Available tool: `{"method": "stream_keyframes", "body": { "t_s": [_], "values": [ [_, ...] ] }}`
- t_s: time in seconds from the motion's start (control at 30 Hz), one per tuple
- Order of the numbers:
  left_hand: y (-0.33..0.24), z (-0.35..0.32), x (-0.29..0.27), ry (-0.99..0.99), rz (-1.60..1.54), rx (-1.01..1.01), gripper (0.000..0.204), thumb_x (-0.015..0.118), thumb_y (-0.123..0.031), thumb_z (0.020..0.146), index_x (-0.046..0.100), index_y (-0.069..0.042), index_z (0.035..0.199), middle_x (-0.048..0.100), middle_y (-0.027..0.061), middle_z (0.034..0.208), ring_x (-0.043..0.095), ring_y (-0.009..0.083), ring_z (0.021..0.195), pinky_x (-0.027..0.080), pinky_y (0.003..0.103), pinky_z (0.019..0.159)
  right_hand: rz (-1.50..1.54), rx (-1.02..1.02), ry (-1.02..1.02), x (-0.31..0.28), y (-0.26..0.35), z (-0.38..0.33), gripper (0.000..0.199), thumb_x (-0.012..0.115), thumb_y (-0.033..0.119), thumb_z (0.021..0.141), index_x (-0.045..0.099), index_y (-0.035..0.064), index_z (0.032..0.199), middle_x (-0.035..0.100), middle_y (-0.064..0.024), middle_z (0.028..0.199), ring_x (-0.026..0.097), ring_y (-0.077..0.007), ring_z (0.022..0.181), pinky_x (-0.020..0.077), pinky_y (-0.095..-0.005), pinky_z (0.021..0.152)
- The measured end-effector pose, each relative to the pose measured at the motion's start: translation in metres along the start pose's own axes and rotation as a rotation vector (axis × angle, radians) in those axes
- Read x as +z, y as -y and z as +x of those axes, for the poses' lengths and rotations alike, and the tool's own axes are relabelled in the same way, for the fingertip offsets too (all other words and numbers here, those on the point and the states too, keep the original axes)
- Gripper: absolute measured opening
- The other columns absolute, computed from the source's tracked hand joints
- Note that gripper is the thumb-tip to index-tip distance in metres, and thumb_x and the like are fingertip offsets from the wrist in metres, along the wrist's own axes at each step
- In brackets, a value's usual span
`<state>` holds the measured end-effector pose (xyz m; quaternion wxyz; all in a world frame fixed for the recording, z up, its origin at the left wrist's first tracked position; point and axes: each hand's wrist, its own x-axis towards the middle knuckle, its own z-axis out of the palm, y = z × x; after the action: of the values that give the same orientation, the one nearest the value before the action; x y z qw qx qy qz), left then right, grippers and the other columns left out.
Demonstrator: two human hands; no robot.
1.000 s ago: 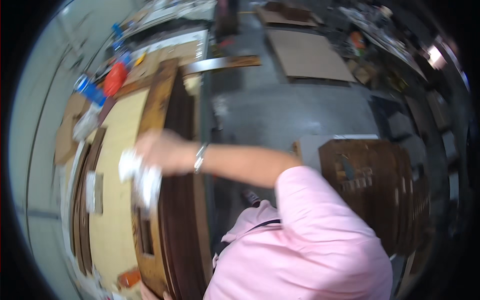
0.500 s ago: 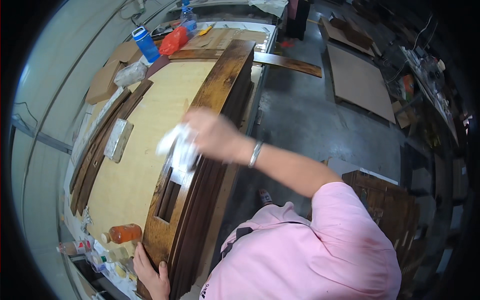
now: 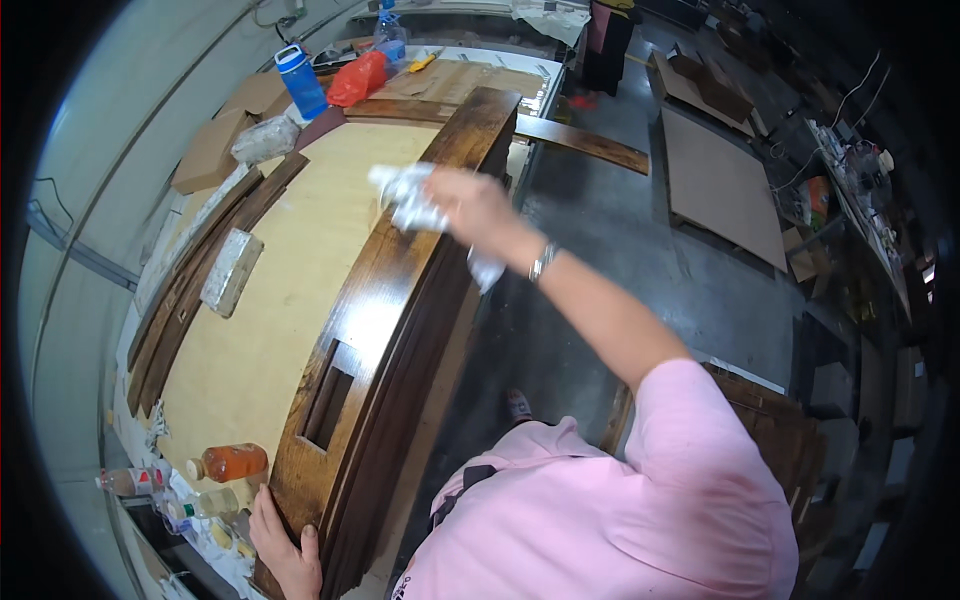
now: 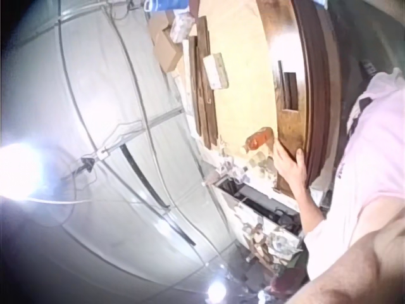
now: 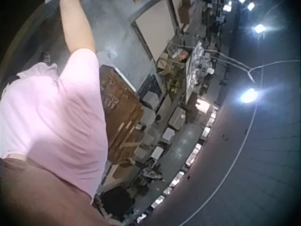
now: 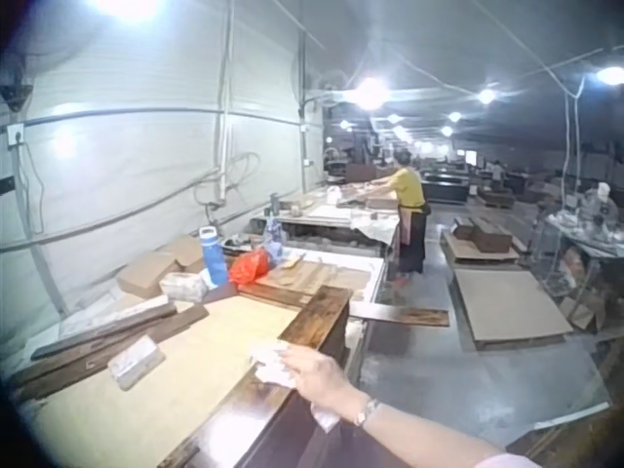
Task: The person sands and finishes wooden panels using a sanding block and wipes them with a cloth.
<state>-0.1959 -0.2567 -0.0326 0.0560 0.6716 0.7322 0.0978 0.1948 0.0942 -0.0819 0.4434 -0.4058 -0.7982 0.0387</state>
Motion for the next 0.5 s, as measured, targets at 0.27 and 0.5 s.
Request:
{"method": "stream_keyframes", "body": {
  "t_s": [0.27,0.5],
  "values": [
    [-0.001,-0.002,0.0,-0.01,0.017,-0.021,0.075,0.046,-0.054,0.096,0.037,-0.001,0.149,0.046,0.0243,0.141,0.043,0.0424,0.127,0.03,0.048,0.108,0.116,0.158,0.231,-0.031,-0.011,0.013,0.026,0.077,0.013,0.079,0.069,0.0009,0.1,0.067,-0.012,0.102,0.067,-0.0302,0.095,0.0514,-0.0374,0.088],
    [-0.005,0.001,-0.003,-0.007,0.032,-0.037,0.073,0.046,-0.051,0.095,0.038,-0.001,0.148,0.046,0.0234,0.141,0.043,0.0423,0.128,0.03,0.048,0.109,-0.252,0.45,0.192,-0.045,-0.085,0.053,0.029,0.081,0.028,0.075,0.071,0.004,0.087,0.066,-0.0133,0.093,0.066,-0.0297,0.095,0.0515,-0.0399,0.082]
  ]
}}
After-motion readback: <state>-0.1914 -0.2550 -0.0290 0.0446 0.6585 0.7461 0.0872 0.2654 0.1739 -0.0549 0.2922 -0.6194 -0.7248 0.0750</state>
